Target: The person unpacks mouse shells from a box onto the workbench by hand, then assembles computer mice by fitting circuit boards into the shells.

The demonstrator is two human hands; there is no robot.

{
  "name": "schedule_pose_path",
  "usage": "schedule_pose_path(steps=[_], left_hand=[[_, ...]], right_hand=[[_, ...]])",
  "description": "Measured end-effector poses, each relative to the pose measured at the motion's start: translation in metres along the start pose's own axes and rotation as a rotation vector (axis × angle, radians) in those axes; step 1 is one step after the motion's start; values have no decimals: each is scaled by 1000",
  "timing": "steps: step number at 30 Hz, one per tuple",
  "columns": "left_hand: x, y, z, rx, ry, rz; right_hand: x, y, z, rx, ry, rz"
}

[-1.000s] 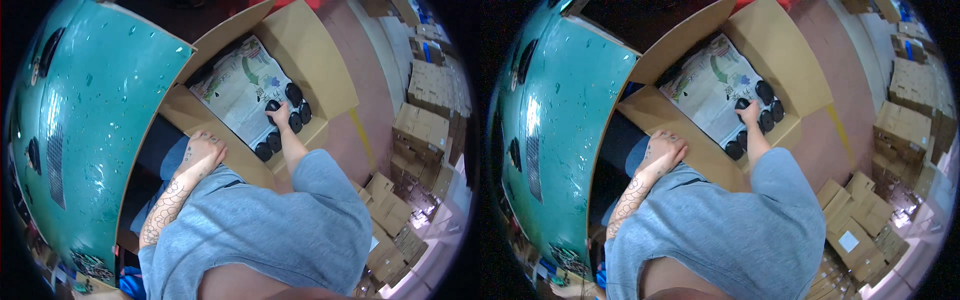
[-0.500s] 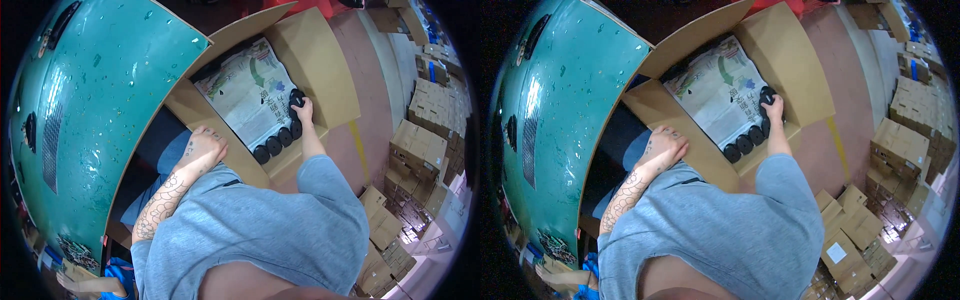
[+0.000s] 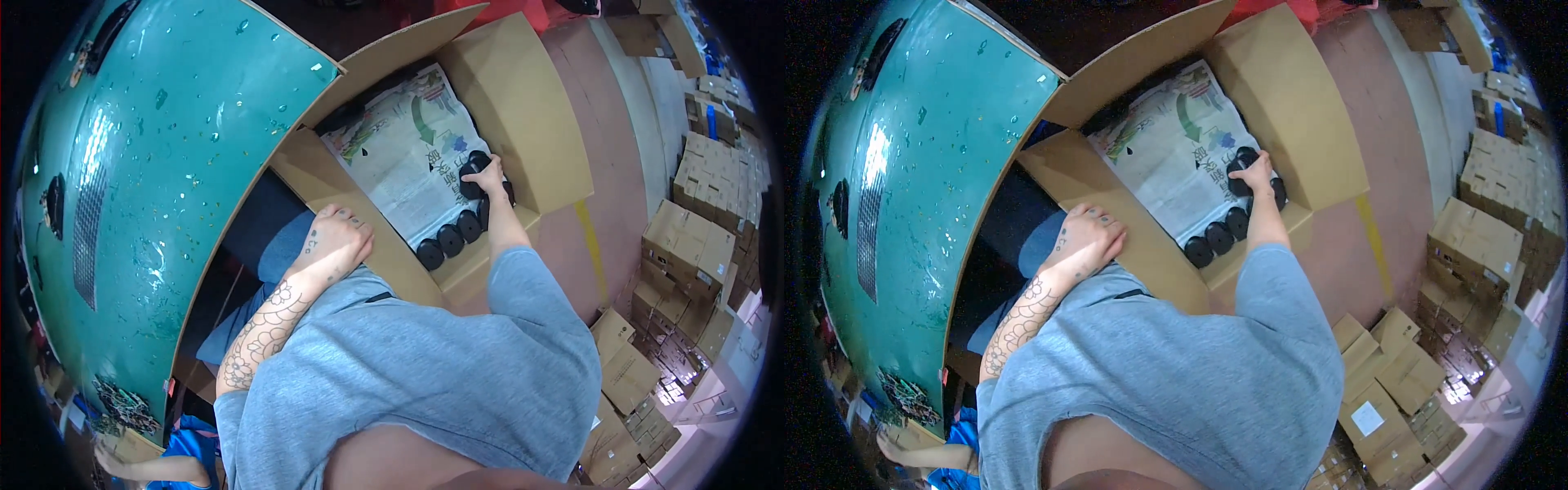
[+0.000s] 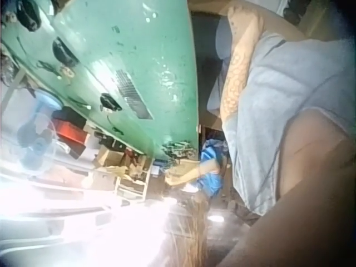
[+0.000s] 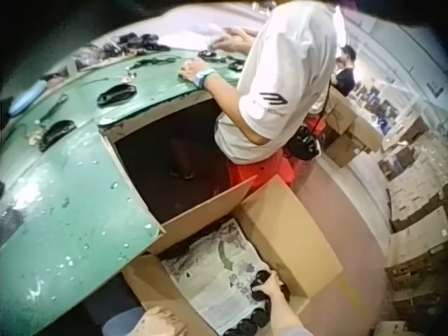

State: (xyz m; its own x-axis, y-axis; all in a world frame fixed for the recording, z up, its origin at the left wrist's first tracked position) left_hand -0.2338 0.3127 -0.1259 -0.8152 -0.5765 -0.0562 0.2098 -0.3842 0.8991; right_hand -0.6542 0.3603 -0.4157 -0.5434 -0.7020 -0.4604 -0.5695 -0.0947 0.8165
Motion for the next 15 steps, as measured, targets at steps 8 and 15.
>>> schedule_pose_path(steps=[8, 15], left_hand=[[-3, -6, 1, 1, 0, -27], [-1, 2, 5, 7, -35, 68]], right_hand=[[-24, -21, -21, -148, 52, -208], [-75, -59, -39, -76, 212, -280]])
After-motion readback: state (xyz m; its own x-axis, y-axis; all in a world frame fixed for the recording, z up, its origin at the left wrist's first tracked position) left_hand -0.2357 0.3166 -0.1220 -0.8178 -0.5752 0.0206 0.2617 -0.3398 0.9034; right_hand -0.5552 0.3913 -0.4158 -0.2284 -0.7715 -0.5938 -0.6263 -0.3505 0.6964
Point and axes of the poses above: each hand's wrist, its own x-axis towards the middle knuckle, its own y-axis out of the back of the hand, z = x × y, the point moved 9 cm from there along x, towards the middle knuckle, and after that the axes turned 5 degrees about x, right-handed, at the moved point
